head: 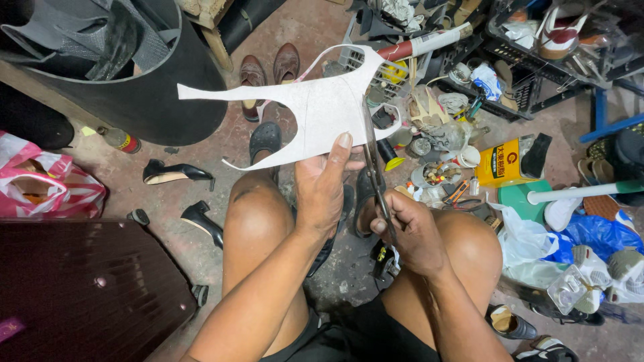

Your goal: The person cuts a piece of paper with scissors, then uses a white paper template to trace and cut a shape. The person inserts the cut paper into a black shoe and adjusts it inside.

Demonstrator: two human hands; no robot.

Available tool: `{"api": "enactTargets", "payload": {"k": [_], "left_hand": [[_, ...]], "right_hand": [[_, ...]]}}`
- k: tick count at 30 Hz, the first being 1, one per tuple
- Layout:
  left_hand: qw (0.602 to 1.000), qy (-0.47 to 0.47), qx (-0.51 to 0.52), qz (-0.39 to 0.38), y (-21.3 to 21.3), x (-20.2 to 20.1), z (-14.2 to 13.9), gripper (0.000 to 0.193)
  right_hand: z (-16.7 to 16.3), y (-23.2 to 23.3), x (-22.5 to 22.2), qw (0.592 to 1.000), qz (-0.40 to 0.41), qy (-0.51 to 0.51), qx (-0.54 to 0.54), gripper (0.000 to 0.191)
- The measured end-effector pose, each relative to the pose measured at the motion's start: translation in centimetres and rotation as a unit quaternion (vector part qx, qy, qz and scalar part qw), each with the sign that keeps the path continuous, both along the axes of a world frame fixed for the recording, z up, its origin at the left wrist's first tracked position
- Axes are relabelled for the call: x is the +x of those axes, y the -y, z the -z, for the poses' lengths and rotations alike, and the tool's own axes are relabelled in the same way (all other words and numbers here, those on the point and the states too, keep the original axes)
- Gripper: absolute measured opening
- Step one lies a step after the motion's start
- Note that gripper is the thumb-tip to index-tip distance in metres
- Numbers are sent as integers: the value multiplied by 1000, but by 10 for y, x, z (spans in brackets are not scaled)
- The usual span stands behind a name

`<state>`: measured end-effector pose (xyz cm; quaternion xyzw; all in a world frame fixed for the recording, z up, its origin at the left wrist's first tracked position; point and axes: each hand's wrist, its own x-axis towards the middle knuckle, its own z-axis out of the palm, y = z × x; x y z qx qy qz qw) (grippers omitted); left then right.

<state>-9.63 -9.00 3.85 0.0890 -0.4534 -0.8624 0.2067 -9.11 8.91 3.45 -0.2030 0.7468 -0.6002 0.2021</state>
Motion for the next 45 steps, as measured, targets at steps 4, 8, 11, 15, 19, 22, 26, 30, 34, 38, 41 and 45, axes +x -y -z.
{"api": "enactTargets", "payload": {"k": [4,8,11,15,19,22,26,30,34,38,41,45], "left_hand": [[1000,2,7,3,1,0,-1,37],[1000,7,-2,5,3,-1,3,35],[1000,0,-19,16,3,0,6,32],[999,5,-14,39,-6,1,10,28],[999,0,-14,42,-11,0,13,27],[999,1,-17,45,-10,0,14,27],[999,12,-15,40,-9,0,14,28],[999,6,-13,40,-8,0,14,28],[999,13,-10,51,-11,1,13,28],[997,18,-10,75,-19,4,14,27],[996,4,2,89,-21,5,17,26],[996,7,-1,87,-21,5,18,26]], "right_hand": [[-2,2,0,999,11,44,3,16],[0,2,2,997,21,71,1,15],[5,2,4,998,38,49,14,21],[11,-3,1,995,34,60,-72,26],[14,-9,0,997,44,47,-44,32],[15,-10,1,999,46,1,-19,31],[14,-11,0,999,44,22,-4,27],[13,-11,0,998,44,41,2,23],[16,-10,2,997,64,38,-24,26],[17,-15,-1,996,59,34,-64,28],[17,-18,-2,997,61,-1,-47,30],[16,-19,-1,998,58,2,-35,29]]}}
